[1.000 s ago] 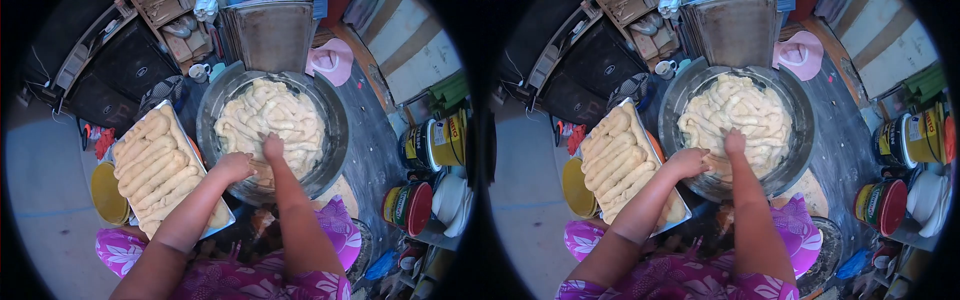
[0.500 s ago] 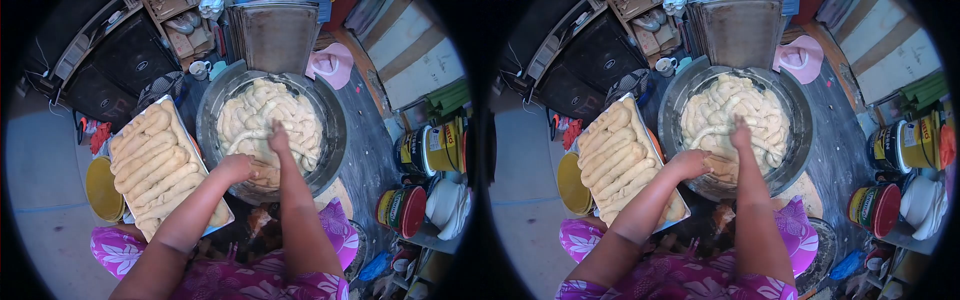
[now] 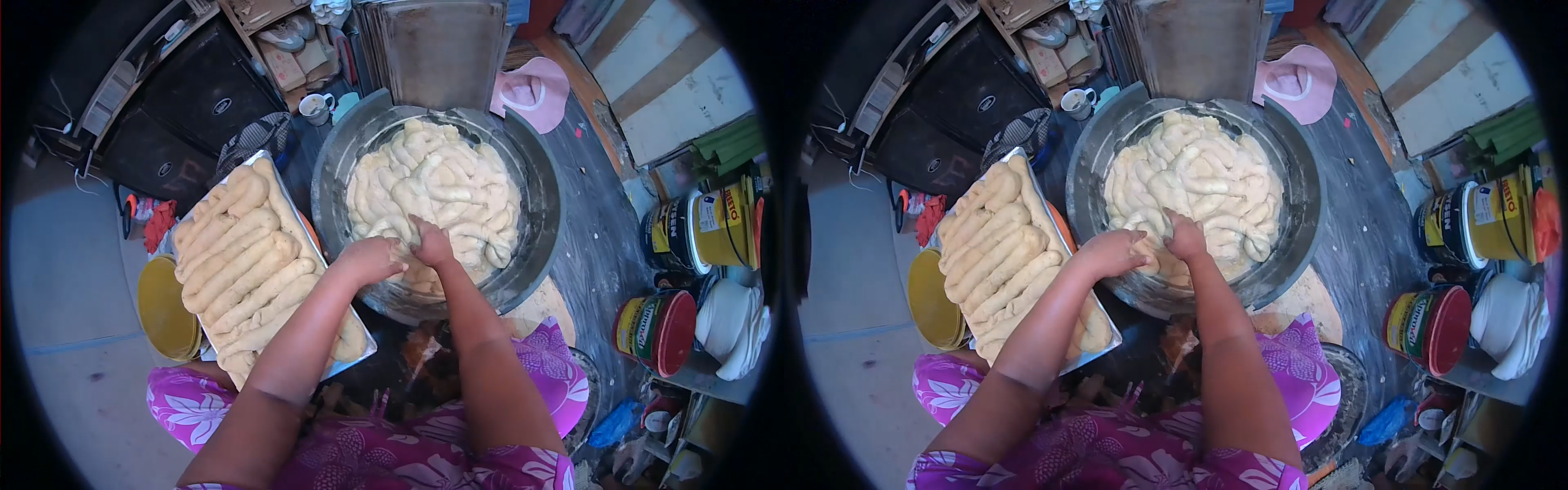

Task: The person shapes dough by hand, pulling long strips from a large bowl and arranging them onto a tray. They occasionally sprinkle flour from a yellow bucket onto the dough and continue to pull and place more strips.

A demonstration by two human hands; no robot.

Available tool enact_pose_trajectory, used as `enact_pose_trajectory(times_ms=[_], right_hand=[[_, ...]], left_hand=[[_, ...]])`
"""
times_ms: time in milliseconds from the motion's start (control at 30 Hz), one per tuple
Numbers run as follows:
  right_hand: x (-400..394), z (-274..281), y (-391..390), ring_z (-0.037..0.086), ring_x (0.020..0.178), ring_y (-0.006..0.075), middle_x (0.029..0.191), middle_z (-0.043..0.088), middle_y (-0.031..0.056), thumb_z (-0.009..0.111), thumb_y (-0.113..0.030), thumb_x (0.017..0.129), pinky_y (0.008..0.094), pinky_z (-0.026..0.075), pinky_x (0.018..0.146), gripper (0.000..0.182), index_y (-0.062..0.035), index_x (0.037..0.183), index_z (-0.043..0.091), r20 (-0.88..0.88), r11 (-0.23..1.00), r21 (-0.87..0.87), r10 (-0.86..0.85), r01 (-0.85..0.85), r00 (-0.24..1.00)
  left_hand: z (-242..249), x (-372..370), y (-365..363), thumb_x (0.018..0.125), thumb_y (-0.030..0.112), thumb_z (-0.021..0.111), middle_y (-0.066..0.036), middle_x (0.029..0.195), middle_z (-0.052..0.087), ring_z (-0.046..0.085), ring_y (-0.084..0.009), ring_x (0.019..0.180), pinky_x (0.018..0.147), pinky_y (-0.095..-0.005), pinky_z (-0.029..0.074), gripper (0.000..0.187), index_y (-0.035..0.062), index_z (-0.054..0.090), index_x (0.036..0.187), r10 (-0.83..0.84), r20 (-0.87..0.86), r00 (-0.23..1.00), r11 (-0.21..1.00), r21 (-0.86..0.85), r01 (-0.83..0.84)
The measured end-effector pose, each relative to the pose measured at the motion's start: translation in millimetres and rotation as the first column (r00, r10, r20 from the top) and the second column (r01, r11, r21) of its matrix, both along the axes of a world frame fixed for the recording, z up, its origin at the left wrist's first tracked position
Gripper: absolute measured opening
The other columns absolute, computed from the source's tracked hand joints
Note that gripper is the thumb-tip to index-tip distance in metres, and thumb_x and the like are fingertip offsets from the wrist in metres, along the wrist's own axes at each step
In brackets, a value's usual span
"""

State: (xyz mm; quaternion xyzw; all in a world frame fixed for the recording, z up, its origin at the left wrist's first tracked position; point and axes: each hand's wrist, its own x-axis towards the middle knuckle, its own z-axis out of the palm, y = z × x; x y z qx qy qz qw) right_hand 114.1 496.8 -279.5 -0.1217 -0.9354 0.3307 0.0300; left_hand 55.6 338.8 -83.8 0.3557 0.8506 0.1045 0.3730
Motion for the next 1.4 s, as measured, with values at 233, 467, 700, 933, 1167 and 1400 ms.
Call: enact_pose_trajectory(times_ms=[233,467,700,933,1167,1400], right_hand=[[8.7,-18.9,35.9,0.053,0.087,0.0265,0.092,0.054,0.0089,0.060,-0.020,0.069,0.0379,0.037,0.084,0.030,-0.0179,0.098,0.067,-0.023,0.932,0.361,-0.029,0.035,0.999],[-14.1,-3.6,12.6,0.045,0.104,0.0272,0.102,0.050,0.0092,0.062,-0.034,0.070,0.0483,0.032,0.088,0.042,-0.0142,0.107,0.062,-0.261,0.987,-0.133,-0.118,0.086,0.958],[2.9,7.7,-21.1,0.053,0.093,0.0271,0.095,0.055,0.0089,0.059,-0.029,0.080,0.0426,0.039,0.083,0.032,-0.0199,0.110,0.059,0.088,0.909,0.240,0.329,-0.340,0.940],[-3.7,-3.0,27.1,0.052,0.092,0.0260,0.094,0.056,0.0099,0.065,-0.017,0.072,0.0405,0.037,0.083,0.027,-0.0131,0.098,0.063,-0.235,0.964,0.034,-0.249,0.265,0.939],[44.1,-22.7,48.0,0.050,0.098,0.0279,0.100,0.055,0.0108,0.060,-0.030,0.067,0.0430,0.029,0.092,0.026,-0.0107,0.085,0.060,0.047,0.996,0.083,-0.034,0.030,0.998],[23.3,-11.9,9.4,0.050,0.100,0.0252,0.099,0.056,0.0050,0.060,-0.020,0.069,0.0401,0.035,0.089,0.025,-0.0114,0.093,0.062,-0.135,0.973,0.042,-0.218,0.226,0.967]], left_hand=[[-8.0,-3.1,-17.1,0.079,0.042,0.061,-0.023,0.118,0.054,0.052,-0.0353,0.109,0.094,-0.0380,0.040,0.063,0.0021,0.047,0.127,-0.009,-0.035,0.999,1.000,0.020,0.009],[-3.2,-4.2,-15.7,0.079,0.042,0.060,-0.023,0.118,0.054,0.052,-0.0351,0.109,0.094,-0.0380,0.040,0.063,0.0021,0.047,0.126,0.018,-0.031,0.999,0.999,0.044,-0.016],[-3.2,-9.3,-27.6,0.080,0.042,0.060,-0.022,0.119,0.053,0.051,-0.0336,0.112,0.095,-0.0371,0.039,0.063,0.0011,0.047,0.126,0.072,-0.086,0.994,0.994,0.089,-0.064],[5.1,-11.5,-30.9,0.080,0.043,0.059,-0.022,0.121,0.052,0.050,-0.0338,0.113,0.096,-0.0373,0.038,0.064,0.0002,0.047,0.126,0.062,-0.040,0.997,0.996,0.061,-0.060],[2.6,-7.2,-21.8,0.081,0.042,0.059,-0.022,0.122,0.052,0.050,-0.0346,0.112,0.096,-0.0376,0.038,0.062,0.0017,0.047,0.126,0.053,-0.036,0.998,0.992,0.121,-0.048],[-3.9,-4.8,-17.2,0.080,0.043,0.059,-0.023,0.121,0.052,0.050,-0.0352,0.112,0.096,-0.0374,0.038,0.062,0.0024,0.048,0.126,0.047,-0.028,0.999,0.995,0.093,-0.044]])
